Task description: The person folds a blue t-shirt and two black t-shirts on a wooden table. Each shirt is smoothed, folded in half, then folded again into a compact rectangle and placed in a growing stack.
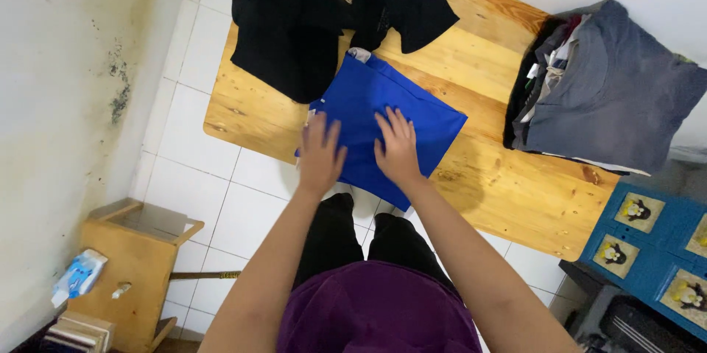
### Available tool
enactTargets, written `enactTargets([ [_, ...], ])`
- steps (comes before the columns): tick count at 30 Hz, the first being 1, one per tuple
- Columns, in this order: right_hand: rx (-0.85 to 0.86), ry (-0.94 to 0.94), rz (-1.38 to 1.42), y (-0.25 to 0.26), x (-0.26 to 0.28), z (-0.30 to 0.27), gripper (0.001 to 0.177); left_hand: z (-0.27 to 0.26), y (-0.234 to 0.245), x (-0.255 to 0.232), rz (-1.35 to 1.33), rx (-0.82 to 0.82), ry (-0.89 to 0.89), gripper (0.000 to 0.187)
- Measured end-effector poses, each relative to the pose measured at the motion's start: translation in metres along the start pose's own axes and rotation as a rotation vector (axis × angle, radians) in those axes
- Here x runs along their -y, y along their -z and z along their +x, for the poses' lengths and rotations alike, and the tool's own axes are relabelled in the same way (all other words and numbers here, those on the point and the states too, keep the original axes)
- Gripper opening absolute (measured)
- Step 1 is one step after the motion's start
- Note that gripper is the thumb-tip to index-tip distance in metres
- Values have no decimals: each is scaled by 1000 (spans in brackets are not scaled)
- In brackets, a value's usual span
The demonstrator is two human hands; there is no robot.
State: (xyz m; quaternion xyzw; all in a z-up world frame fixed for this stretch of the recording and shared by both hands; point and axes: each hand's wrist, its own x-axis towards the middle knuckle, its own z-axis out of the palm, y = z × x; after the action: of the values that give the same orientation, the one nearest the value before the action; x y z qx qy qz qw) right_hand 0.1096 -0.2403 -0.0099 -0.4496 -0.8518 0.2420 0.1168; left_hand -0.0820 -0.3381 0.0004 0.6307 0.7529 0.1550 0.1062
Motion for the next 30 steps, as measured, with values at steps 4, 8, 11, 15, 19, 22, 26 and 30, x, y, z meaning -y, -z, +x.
enactTargets([
  [4,72,75,-118,3,8,-35,58,-27,-23,-15,71,136,-160,66],
  [8,192,-61,-283,13,-19,-52,88,-48,-30,-3,164,180,-122,69],
  [11,204,-209,-355,39,-43,-56,106,-56,-25,-1,207,188,-103,77],
  [15,230,-491,-268,58,-81,-49,118,-55,-20,-10,202,205,-73,83],
  [19,-62,-539,-115,49,-96,-71,107,-58,-30,-29,153,241,-101,91],
  [22,-271,-381,-15,25,-108,-94,82,-63,-44,-56,-20,375,-259,95],
  [26,-178,-255,159,13,-109,-126,86,-78,-93,-89,-43,437,-457,88],
  [30,-72,-200,187,22,-109,-141,89,-86,-111,-113,5,357,-518,69],
])
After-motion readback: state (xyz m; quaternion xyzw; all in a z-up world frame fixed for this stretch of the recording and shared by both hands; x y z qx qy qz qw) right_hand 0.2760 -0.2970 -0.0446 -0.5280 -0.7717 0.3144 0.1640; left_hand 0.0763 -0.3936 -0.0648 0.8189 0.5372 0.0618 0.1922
